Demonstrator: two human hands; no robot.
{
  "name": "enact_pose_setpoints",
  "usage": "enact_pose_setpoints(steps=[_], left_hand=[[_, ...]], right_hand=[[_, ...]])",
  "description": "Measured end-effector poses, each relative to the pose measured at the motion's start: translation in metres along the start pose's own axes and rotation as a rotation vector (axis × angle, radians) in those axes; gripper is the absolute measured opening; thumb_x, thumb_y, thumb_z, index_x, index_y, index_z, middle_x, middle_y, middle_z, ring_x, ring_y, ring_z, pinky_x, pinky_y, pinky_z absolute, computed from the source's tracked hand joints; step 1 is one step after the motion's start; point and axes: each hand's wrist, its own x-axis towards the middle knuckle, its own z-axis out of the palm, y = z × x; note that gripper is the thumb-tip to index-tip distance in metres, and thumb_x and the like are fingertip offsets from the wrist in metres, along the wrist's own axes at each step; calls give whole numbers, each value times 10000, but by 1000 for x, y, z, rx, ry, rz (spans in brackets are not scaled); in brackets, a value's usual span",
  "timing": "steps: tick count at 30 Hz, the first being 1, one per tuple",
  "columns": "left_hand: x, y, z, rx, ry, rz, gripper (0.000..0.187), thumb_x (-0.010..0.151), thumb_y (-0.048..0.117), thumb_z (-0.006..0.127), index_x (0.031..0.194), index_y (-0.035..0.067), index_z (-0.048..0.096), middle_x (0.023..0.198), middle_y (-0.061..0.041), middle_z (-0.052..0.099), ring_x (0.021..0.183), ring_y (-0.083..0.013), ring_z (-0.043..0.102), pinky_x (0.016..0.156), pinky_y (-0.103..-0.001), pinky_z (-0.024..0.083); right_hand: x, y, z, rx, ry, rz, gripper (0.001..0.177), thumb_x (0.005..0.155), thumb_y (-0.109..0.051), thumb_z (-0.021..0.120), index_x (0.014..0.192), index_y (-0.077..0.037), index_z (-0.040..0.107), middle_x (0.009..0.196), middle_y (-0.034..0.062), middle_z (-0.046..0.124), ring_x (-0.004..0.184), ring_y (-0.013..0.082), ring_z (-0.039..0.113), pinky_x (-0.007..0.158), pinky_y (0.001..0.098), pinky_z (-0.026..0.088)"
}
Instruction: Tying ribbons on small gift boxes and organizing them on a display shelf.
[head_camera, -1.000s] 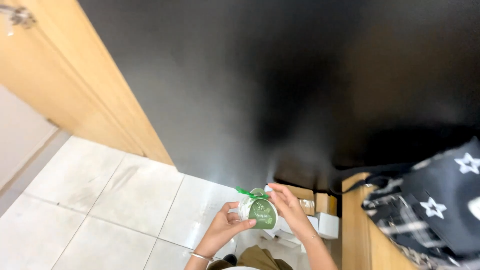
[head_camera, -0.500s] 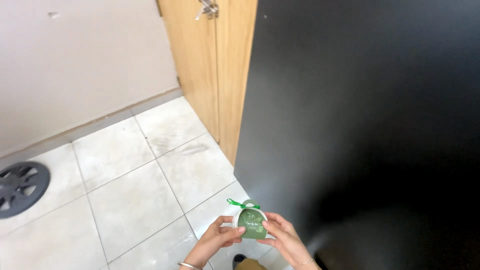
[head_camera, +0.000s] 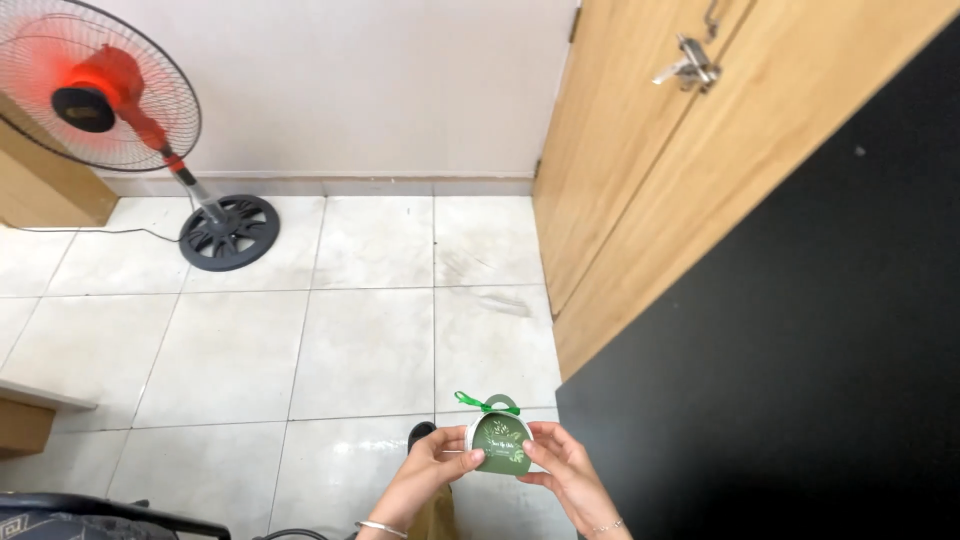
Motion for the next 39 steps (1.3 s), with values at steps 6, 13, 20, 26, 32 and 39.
enact_pose_setpoints(steps=[6, 13, 20, 26, 32, 39], left_hand=[[67, 80, -38, 148, 114, 73, 761, 736, 408, 856, 1318, -18, 615, 1153, -146, 735, 1086, -208, 718, 968, -326, 528], [131, 184, -125, 313, 109, 197, 815, 714, 497, 853, 1299, -17, 613, 1118, -176, 744, 1066, -243, 732, 890, -330, 590], [145, 217, -222, 268, 324, 140, 826, 713, 549, 836, 1291, 2, 614, 1083, -185, 768, 1042, -250, 755, 878, -339, 592], [152, 222, -293, 121, 538, 133, 805, 721, 538, 835, 1285, 6, 618, 1079, -181, 777, 1025, -237, 763, 874, -333, 592], [175, 241, -354, -112, 744, 165, 754, 751, 469, 835, 1281, -19, 612, 1090, -182, 776, 1016, -226, 769, 884, -325, 593], [216, 296, -422, -291, 1042, 333, 654, 814, 423, 794, 1272, -12, 625, 1203, -153, 742, 1023, -182, 745, 890, -316, 576]], right_hand=[[100, -21, 11, 16, 88, -14, 464, 889, -271, 694, 1275, -42, 578, 1147, 146, 689, 1063, 218, 681, 890, 443, 592], [223, -93, 78, 108, 74, -105, 414, 899, -255, 642, 1245, -45, 553, 1144, 116, 692, 1049, 215, 691, 907, 471, 599], [329, -145, 165, -151, -93, -49, 421, 914, -296, 661, 1241, -39, 595, 1099, 117, 701, 1024, 217, 683, 883, 431, 598], [414, -167, 244, -301, -308, 80, 436, 902, -307, 673, 1237, -35, 610, 1082, 138, 713, 1041, 222, 695, 898, 424, 607], [511, -190, 323, -466, -484, 176, 414, 909, -282, 677, 1241, -41, 616, 1092, 145, 722, 1063, 223, 696, 913, 422, 597], [619, -234, 431, -529, -739, 145, 429, 900, -285, 681, 1260, -62, 610, 1107, 129, 745, 1064, 202, 684, 927, 398, 575]])
